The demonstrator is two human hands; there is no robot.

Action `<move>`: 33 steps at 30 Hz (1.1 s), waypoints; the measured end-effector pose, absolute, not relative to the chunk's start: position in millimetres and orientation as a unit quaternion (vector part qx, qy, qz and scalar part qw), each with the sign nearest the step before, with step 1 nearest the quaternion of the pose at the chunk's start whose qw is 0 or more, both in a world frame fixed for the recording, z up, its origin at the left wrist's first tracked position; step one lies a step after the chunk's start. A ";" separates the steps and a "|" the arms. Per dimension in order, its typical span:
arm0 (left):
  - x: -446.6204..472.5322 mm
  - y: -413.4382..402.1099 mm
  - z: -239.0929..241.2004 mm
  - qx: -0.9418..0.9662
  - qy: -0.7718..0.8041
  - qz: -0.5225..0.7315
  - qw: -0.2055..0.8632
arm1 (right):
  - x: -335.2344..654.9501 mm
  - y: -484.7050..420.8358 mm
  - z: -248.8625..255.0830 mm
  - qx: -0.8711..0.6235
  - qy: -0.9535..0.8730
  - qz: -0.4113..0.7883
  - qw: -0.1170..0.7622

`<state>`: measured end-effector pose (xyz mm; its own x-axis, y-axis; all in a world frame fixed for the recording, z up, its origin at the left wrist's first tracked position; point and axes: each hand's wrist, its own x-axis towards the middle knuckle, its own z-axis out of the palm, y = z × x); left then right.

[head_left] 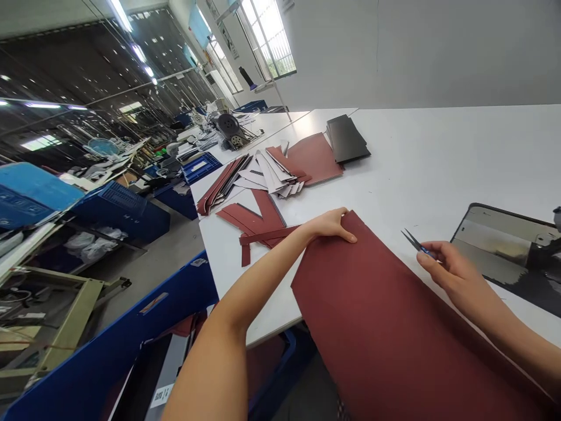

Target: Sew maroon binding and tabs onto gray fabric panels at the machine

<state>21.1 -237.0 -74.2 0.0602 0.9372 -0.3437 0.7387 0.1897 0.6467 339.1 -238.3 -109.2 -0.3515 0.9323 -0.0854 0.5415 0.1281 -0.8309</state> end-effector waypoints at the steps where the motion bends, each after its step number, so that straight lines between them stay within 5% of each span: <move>1: 26.6 -239.2 -68.7 0.611 0.656 0.148 0.417 | 343.6 -240.6 -105.7 -0.521 -0.709 0.412 0.238; 6: 50.7 -261.8 -24.9 0.485 0.556 0.318 0.596 | 355.4 -265.0 -80.0 -0.488 -0.741 0.344 0.308; 14: 89.2 -319.5 8.0 0.439 0.518 0.453 0.578 | 335.1 -298.3 -69.8 -0.316 -0.819 0.108 0.466; 20: 114.4 -378.2 -24.5 0.295 0.462 0.483 0.683 | 346.3 -302.8 -97.0 -0.232 -0.869 0.079 0.431; 33: 126.7 -387.1 -37.6 0.284 0.475 0.499 0.666 | 347.7 -310.8 -94.1 -0.257 -0.862 0.096 0.426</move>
<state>126.7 -387.1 -37.6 0.0494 0.9353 -0.3505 -0.3956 0.3406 0.8529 347.7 -310.8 -94.1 -0.5044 0.5255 0.6851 0.3622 0.8491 -0.3846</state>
